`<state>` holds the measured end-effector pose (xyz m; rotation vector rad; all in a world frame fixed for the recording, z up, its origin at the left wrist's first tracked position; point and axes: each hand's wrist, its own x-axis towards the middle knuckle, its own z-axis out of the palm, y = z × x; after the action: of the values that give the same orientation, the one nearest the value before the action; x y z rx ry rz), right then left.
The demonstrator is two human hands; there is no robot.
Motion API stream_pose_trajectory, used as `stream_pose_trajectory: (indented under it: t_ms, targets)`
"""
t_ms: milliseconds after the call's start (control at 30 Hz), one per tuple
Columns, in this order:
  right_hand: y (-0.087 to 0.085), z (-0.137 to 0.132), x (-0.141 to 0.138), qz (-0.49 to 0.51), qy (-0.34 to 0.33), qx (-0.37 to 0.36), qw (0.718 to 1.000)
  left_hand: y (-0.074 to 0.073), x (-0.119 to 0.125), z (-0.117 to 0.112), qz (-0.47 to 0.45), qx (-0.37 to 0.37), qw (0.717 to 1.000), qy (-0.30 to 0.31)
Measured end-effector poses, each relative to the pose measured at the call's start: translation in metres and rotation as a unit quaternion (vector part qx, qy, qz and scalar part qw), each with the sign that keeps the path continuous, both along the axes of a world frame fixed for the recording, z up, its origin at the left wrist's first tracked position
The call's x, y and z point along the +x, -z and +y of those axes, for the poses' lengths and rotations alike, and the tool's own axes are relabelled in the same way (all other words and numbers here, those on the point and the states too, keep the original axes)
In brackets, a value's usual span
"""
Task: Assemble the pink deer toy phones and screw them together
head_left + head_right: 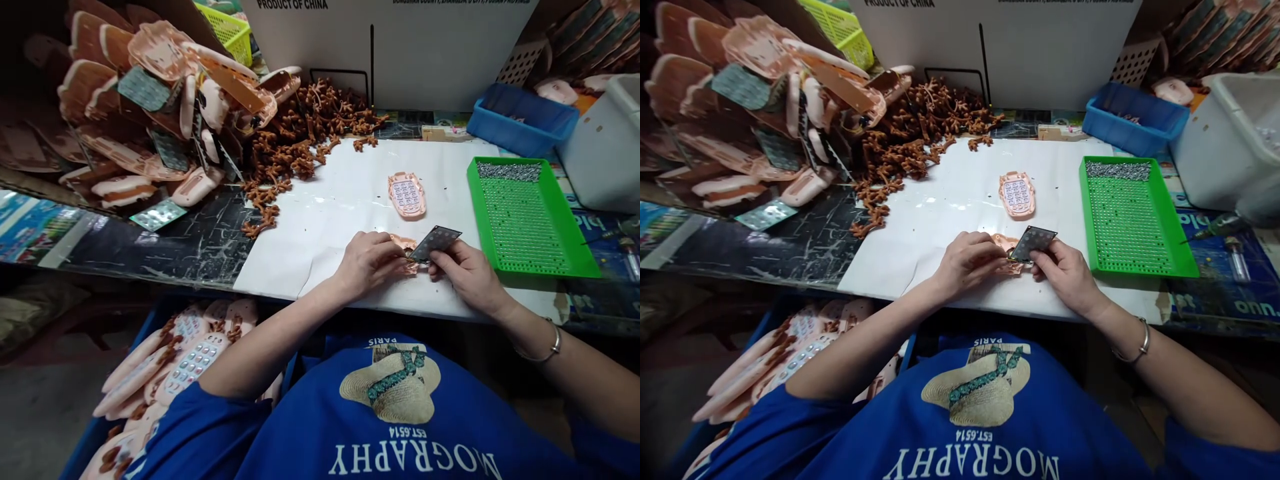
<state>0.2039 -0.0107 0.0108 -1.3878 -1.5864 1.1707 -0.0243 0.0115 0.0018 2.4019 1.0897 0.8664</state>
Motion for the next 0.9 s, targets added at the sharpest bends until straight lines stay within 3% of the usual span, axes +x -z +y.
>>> stream_pose_trajectory:
  t_ms: [133,367,567,700,900]
  targets:
    - [-0.002,0.001,0.0,0.011,0.003,-0.011,1.0,-0.005,0.0,-0.001,0.016,-0.008,1.0,0.006]
    - [0.004,0.002,0.003,0.052,-0.002,-0.021,0.998,-0.026,0.006,-0.001,0.114,-0.057,0.992,-0.016]
    - [0.0,0.0,0.001,0.005,-0.044,0.047,0.998,-0.032,0.012,0.002,0.109,-0.108,0.987,-0.04]
    - [-0.001,-0.002,0.001,-0.012,-0.056,0.07,0.996,-0.027,0.012,-0.001,0.114,-0.082,0.989,-0.04]
    - [0.002,0.0,0.004,-0.012,-0.02,0.016,1.0,-0.022,0.008,-0.003,0.166,0.013,0.986,-0.002]
